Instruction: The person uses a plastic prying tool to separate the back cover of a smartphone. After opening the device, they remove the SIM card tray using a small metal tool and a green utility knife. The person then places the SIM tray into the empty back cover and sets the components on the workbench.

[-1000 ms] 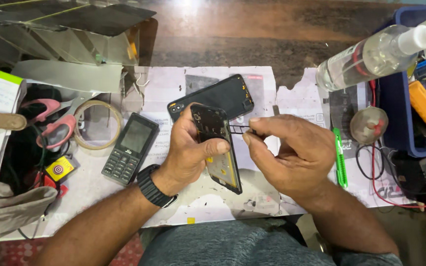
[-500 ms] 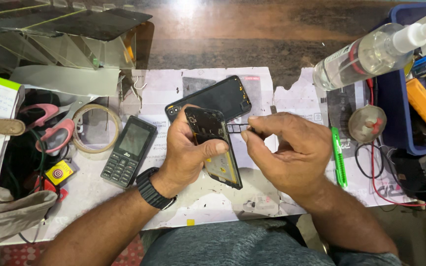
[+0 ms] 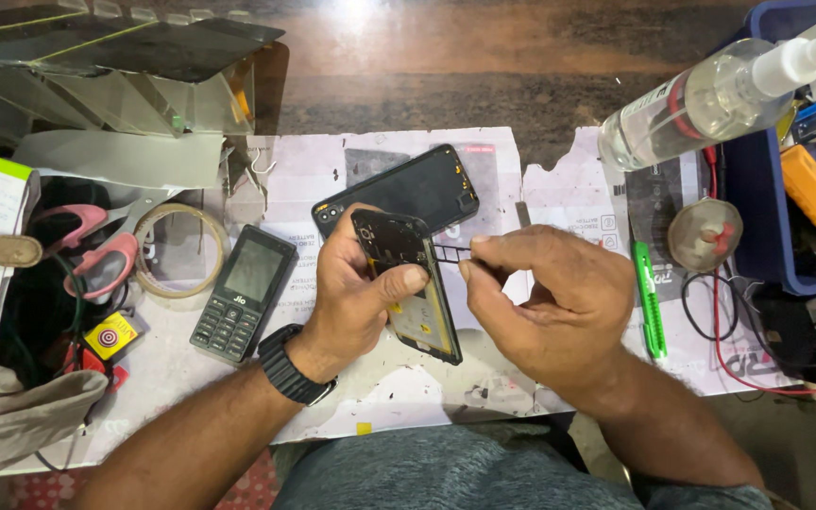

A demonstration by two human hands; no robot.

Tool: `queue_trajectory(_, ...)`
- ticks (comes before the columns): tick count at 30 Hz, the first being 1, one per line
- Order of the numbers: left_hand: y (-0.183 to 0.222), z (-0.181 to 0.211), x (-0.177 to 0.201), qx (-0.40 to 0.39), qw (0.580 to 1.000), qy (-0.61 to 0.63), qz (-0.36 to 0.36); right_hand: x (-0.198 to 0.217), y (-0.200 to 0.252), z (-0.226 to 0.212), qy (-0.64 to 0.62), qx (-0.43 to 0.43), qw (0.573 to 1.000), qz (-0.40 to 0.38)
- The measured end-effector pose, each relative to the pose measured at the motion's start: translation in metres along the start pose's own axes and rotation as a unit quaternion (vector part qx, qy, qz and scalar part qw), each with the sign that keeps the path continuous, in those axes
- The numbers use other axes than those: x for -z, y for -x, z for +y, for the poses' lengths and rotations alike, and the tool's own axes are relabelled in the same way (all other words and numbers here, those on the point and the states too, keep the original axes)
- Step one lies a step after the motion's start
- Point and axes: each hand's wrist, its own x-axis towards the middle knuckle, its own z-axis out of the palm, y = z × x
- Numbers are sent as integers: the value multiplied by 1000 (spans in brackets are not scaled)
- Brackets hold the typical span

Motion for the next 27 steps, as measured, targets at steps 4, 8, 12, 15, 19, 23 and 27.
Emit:
queue_trajectory(4, 1, 1, 0, 2, 999, -37, 4, 1, 2, -1, -16, -25, 1000, 0)
queue_trajectory(8, 1, 3, -1, -2, 997, -75, 3, 3, 4, 1, -50, -41, 998, -7)
queue_trajectory(12, 1, 5, -2, -1, 997, -81, -11, 0, 6, 3, -83, -35, 996, 1)
queue_trajectory(15, 0, 4, 0, 6, 999, -49, -22, -2, 7, 2, -88, -27, 996, 0)
queue_trajectory(19, -1, 3, 4, 25, 999, -30, -30, 1, 3, 0, -38, -16, 999, -18)
queue_trajectory(23, -1, 0, 5, 26, 999, -21, -30, 7, -3, 0, -2, 26, 998, -50)
queue_trajectory(27, -2, -2, 6, 25, 999, -16, -31, 10, -6, 2, 3, 43, 997, -63)
